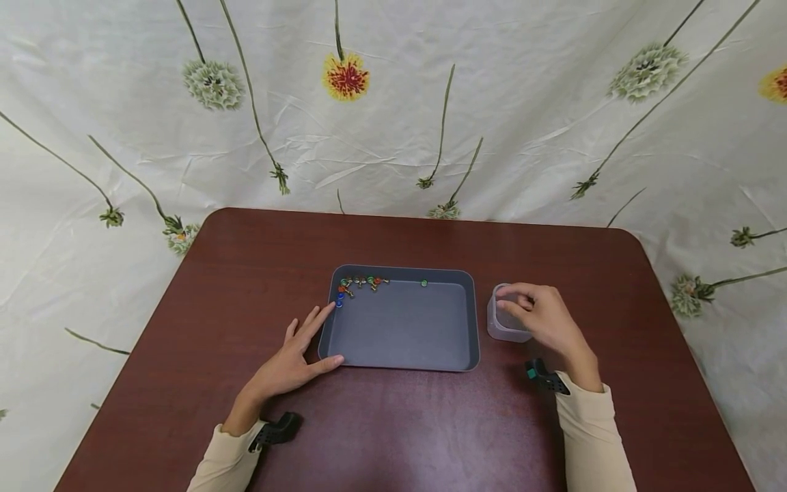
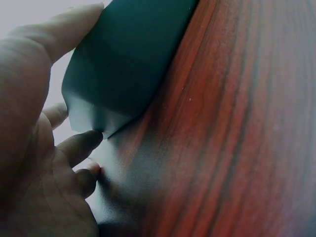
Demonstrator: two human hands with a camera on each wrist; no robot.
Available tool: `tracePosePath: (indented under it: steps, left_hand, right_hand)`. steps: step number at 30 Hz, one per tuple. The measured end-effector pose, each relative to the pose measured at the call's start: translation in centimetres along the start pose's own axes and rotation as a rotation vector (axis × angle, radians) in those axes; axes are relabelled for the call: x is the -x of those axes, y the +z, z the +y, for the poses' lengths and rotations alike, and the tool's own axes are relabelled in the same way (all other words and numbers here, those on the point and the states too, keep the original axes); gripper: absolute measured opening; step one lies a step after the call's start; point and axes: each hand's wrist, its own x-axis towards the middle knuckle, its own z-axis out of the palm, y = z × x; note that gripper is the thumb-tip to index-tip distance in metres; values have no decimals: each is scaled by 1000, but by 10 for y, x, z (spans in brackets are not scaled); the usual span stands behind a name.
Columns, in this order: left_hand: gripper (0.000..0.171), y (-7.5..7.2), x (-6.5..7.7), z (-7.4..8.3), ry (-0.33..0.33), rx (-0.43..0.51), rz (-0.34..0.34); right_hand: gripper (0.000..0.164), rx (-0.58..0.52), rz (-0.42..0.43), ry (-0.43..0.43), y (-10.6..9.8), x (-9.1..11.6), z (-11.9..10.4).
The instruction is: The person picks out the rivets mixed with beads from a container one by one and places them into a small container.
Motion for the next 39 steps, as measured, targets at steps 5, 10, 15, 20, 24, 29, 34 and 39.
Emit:
tracePosePath:
  steps: [5, 10, 15, 20, 24, 29, 34, 39]
  left_hand:
    - [94, 0, 0, 0, 1, -1, 1]
    - [94, 0, 0, 1, -6, -1, 0]
    - [95, -1, 1, 2, -2, -2, 3]
    - [95, -1, 1, 2, 7, 3, 6]
    - [94, -1, 1, 2, 6, 6, 7]
    - [95, -1, 0, 2, 10, 5, 8]
    - [94, -1, 0, 2, 15, 11, 10]
    - [94, -1, 1, 1, 15, 10, 10]
  right_hand:
    - [18, 3, -18, -19, 4, -3, -5]
    - [16, 6, -31, -30, 6, -5, -9]
    - [17, 2, -41, -28, 9, -9, -12]
    - [18, -2, -55, -30, 13, -11, -14]
    - [17, -11, -70, -40, 16, -14, -16]
    - [15, -8, -75, -65, 19, -19, -20]
    - [15, -10, -71, -100, 24, -25, -24]
    - [14, -46, -97, -124, 30, -32, -28]
